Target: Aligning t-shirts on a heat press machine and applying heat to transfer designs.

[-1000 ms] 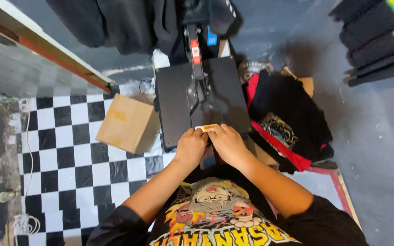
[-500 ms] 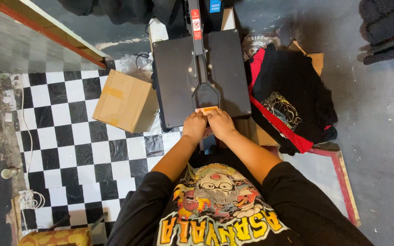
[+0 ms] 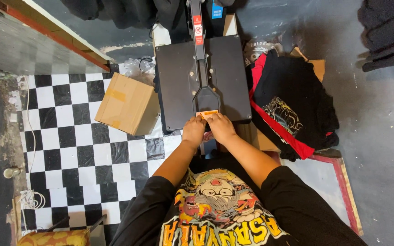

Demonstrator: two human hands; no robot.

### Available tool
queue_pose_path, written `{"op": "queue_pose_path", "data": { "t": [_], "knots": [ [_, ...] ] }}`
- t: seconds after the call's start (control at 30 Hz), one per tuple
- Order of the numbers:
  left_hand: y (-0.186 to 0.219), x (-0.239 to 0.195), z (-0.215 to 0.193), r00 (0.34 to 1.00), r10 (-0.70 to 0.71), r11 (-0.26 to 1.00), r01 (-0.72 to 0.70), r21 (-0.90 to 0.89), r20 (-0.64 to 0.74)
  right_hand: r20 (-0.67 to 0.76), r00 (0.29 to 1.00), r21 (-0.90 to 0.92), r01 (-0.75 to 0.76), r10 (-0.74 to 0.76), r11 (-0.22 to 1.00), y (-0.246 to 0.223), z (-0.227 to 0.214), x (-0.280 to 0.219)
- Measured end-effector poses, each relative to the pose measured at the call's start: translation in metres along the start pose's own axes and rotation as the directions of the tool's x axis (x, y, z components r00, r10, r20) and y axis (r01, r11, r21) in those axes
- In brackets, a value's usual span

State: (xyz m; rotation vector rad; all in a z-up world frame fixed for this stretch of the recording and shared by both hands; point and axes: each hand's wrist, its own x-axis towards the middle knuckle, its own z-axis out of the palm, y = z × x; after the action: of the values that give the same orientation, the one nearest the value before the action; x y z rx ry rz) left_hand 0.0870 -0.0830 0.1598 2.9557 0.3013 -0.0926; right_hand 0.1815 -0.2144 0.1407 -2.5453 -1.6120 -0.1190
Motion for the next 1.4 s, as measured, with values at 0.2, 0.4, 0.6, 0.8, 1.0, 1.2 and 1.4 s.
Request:
{"op": "queue_pose_path", "data": {
  "t": [0.2,0.4,0.6,0.8,1.0,1.2,1.4],
  "knots": [
    [-0.010,0.002,0.021,0.999,-0.023,1.000,0.023,-0.009,0.031,0.082,0.996,0.078,-0.038,0.032,0.996,0.009,0.010,-0.004],
    [-0.013,0.005,0.024,0.993,-0.042,0.998,0.046,-0.035,0.112,0.168,0.984,0.139,-0.086,0.062,0.986,0.011,0.018,-0.004],
    [-0.015,0.005,0.022,0.996,-0.031,0.999,0.034,-0.040,0.080,0.191,0.979,0.146,-0.098,0.069,0.984,0.009,0.007,-0.003],
    [-0.016,0.007,0.023,0.998,-0.022,0.999,0.024,-0.029,0.062,0.215,0.974,0.154,-0.105,0.071,0.983,0.009,0.008,-0.003],
    [-0.017,0.009,0.021,0.992,-0.031,0.999,0.036,-0.037,0.119,0.236,0.970,0.151,-0.100,0.062,0.983,0.010,0.003,-0.001],
    [-0.016,0.009,0.012,0.988,-0.028,0.999,0.034,-0.040,0.151,0.245,0.966,0.152,-0.116,0.076,0.982,0.009,0.005,-0.001],
    [-0.018,0.007,0.014,0.993,-0.003,0.998,0.010,-0.060,0.120,0.215,0.974,0.146,-0.109,0.076,0.983,0.006,-0.004,0.001]
  ]
}}
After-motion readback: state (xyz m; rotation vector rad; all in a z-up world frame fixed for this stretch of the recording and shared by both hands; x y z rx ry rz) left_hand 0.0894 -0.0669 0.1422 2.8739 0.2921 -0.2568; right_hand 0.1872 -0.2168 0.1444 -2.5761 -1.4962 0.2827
